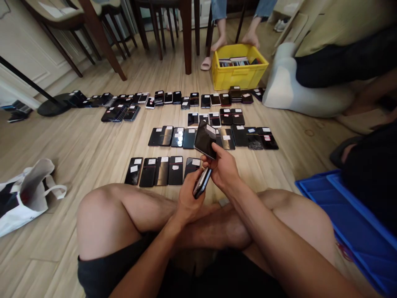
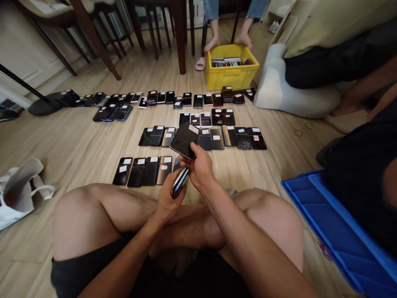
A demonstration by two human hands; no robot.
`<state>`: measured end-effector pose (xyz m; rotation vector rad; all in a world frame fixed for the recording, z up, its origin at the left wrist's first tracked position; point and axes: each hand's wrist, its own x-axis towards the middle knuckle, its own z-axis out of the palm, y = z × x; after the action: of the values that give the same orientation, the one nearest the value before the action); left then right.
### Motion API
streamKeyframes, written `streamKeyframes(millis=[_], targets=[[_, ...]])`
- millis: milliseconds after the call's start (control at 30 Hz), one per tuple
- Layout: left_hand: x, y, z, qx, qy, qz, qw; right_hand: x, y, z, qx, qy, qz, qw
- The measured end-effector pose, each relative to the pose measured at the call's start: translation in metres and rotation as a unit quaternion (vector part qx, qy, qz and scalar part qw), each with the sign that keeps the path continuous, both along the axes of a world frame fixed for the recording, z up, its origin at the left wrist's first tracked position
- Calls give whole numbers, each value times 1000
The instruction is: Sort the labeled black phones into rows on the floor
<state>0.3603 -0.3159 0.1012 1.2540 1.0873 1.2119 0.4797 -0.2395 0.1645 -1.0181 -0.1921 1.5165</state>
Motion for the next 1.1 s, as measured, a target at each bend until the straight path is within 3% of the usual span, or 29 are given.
streamKeyframes(millis=[200, 433, 600, 867, 1100], targets=[[-4, 4, -17, 35, 20, -19, 999, 1, -7, 6, 28, 16, 16, 999], [-9, 3, -28, -156, -105, -31, 982, 2, -13, 14, 29, 34, 68, 997], [-12, 1, -16, -244, -260, -56, 933, -1, -15, 14, 15, 59, 78, 995], [-7, -8, -4, -329, -385, -148, 850, -5, -13, 1, 52, 3, 56, 997], [0, -12, 2, -391, -451, -112, 795, -9, -11, -15, 85, -66, 31, 994]])
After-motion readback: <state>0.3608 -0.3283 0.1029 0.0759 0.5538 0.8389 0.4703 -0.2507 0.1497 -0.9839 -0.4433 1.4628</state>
